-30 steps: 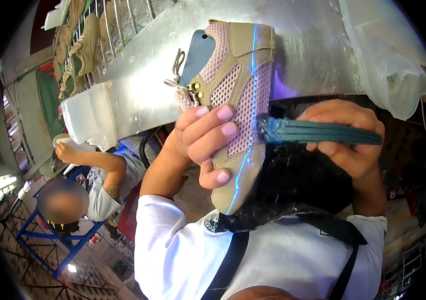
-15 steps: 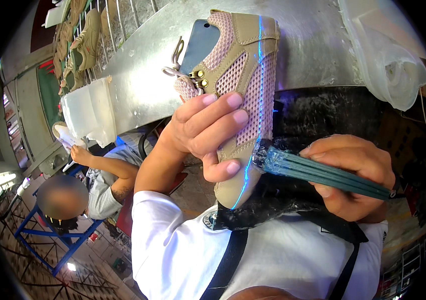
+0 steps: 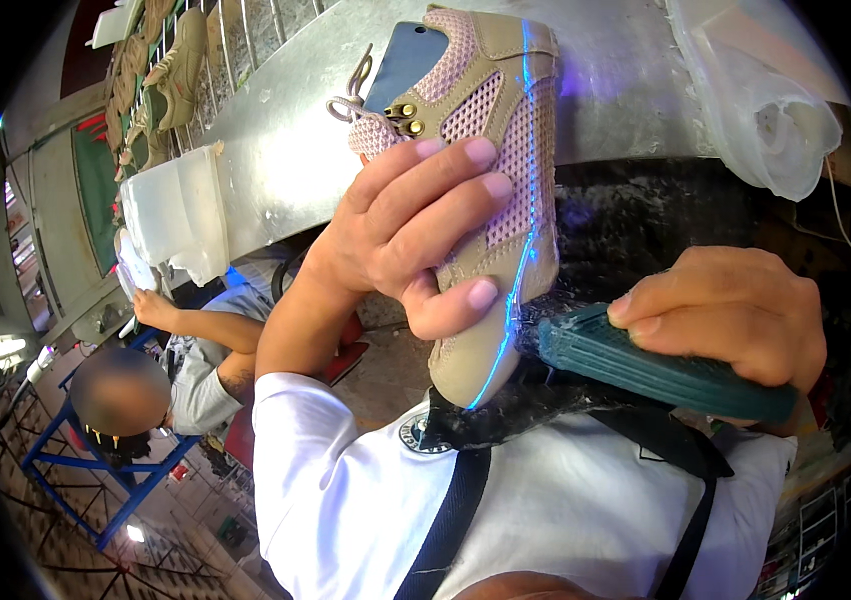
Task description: The person applies adhesive to the seams and soles of shoes using a brush, then places the shoes onto a metal rack under specialized lighting.
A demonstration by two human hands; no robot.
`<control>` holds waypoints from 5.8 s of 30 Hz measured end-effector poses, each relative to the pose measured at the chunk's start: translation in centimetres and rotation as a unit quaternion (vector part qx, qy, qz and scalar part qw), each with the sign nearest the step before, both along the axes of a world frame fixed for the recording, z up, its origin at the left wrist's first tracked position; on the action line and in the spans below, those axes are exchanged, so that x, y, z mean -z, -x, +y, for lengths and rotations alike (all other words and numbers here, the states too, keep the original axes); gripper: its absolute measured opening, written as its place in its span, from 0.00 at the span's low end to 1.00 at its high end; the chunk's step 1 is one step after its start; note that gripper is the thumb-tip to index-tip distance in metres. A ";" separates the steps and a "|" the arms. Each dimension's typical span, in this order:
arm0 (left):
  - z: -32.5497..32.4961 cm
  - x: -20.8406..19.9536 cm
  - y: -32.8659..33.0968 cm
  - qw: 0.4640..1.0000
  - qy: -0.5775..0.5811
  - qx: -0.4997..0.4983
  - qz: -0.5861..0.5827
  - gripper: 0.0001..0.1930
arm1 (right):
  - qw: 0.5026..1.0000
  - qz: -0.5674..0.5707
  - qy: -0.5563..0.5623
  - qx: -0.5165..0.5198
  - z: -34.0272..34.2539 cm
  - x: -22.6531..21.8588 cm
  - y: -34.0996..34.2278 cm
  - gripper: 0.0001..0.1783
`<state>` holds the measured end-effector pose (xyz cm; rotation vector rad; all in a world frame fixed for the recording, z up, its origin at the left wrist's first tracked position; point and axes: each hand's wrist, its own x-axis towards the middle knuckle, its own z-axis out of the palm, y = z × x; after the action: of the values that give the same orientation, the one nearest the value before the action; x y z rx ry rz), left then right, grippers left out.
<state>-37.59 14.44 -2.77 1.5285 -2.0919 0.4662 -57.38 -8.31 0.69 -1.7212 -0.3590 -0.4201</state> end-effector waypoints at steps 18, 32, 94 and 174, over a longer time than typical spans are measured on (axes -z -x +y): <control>-2.3 -3.0 1.3 0.998 -0.027 -0.044 0.041 0.29 | 0.998 -0.024 -0.022 0.052 0.7 -1.4 2.8 0.15; -4.7 -4.5 0.7 0.995 -0.021 -0.087 0.045 0.26 | 0.977 -0.118 0.066 0.163 1.4 -4.1 3.6 0.17; -9.7 -9.8 -8.4 0.893 -0.358 -0.056 0.266 0.51 | 0.977 -0.048 0.204 0.034 -8.7 -8.1 -4.2 0.21; -3.4 -2.0 -4.3 0.870 -0.037 -0.168 0.462 0.53 | 0.868 0.324 -0.211 0.311 -10.9 0.5 6.2 0.14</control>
<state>-33.25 11.04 -0.75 1.6906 -1.1124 -0.2298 -63.57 -19.24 0.16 -1.4014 0.7516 -0.3165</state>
